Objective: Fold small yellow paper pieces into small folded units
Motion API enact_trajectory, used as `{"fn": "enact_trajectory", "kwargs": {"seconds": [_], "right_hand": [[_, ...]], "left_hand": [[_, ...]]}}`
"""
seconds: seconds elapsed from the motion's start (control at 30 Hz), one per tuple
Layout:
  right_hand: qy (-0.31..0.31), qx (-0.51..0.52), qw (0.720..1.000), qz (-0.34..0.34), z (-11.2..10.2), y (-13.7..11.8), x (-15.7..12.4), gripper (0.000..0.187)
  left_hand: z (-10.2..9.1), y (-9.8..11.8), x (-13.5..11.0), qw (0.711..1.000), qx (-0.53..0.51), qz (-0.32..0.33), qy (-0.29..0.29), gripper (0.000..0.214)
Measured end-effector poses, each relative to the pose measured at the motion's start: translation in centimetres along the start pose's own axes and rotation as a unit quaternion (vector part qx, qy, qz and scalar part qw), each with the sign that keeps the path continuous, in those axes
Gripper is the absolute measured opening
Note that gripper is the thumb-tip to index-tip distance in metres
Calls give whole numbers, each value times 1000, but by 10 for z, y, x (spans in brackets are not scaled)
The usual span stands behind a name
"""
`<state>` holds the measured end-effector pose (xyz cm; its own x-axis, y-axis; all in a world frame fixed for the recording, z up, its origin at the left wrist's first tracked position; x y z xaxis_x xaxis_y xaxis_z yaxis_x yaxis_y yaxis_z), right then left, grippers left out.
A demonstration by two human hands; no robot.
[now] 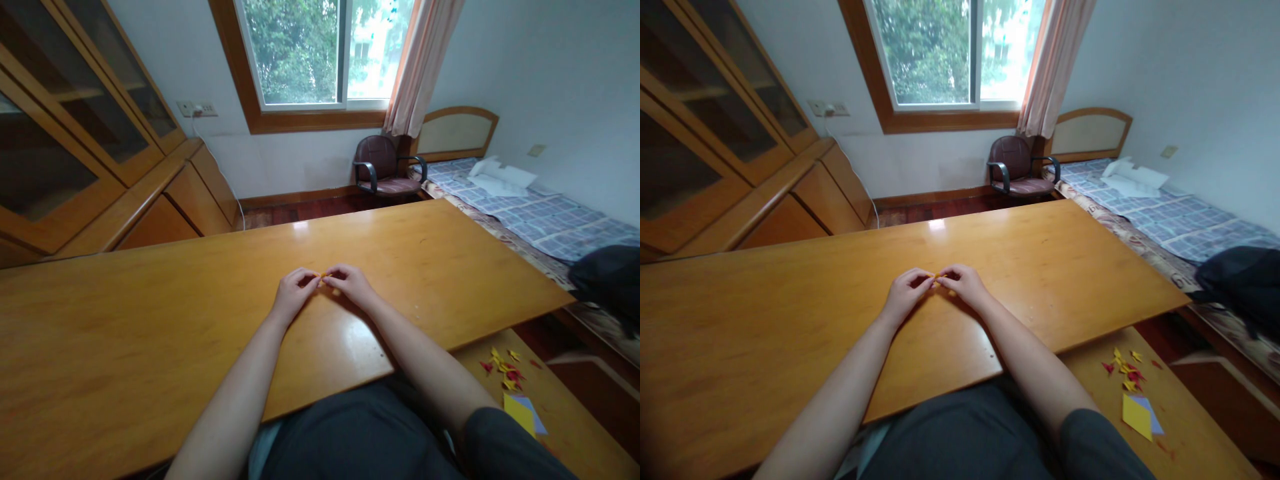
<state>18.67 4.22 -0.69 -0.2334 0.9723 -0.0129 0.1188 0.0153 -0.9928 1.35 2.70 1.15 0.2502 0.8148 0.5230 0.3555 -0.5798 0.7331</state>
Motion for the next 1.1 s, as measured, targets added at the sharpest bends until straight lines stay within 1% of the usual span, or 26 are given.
{"fn": "enact_trajectory", "kwargs": {"seconds": [0.2,0.33,0.5,0.63,0.73,0.83,0.93,1.1], "right_hand": [[12,6,999,-34,-1,-2,-2,25],[18,-2,998,-59,-2,-6,-2,21],[38,-41,995,-82,-3,-12,-5,16],[41,-47,994,-90,-2,-13,-6,15],[34,-38,995,-86,-1,-12,-6,16],[23,-16,997,-66,-1,-8,-5,18],[21,0,999,-48,-1,-5,-4,22],[34,21,998,-42,-3,-3,-3,25]], "left_hand": [[0,-6,-2,999,-29,-28,16,17],[0,-7,-2,999,-31,-36,15,18],[1,-6,-2,998,-44,-37,3,16],[2,0,0,999,-40,-22,-6,14],[1,3,0,1000,-20,-6,-13,12],[1,4,0,1000,-15,-2,-14,12],[1,1,-1,1000,-27,-4,-3,13],[0,-2,-2,999,-37,-3,23,11]]}}
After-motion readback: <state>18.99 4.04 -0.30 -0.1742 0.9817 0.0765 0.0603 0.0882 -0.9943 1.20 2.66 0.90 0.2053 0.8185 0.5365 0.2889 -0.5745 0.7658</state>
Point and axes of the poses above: each hand's wrist, its own x-axis towards the middle knuckle, its own z-axis out of the palm, y = z × x, the point moved 3 cm from there along x, towards the middle knuckle, and after that the axes turned 10 degrees about z, right-handed, at the moved point
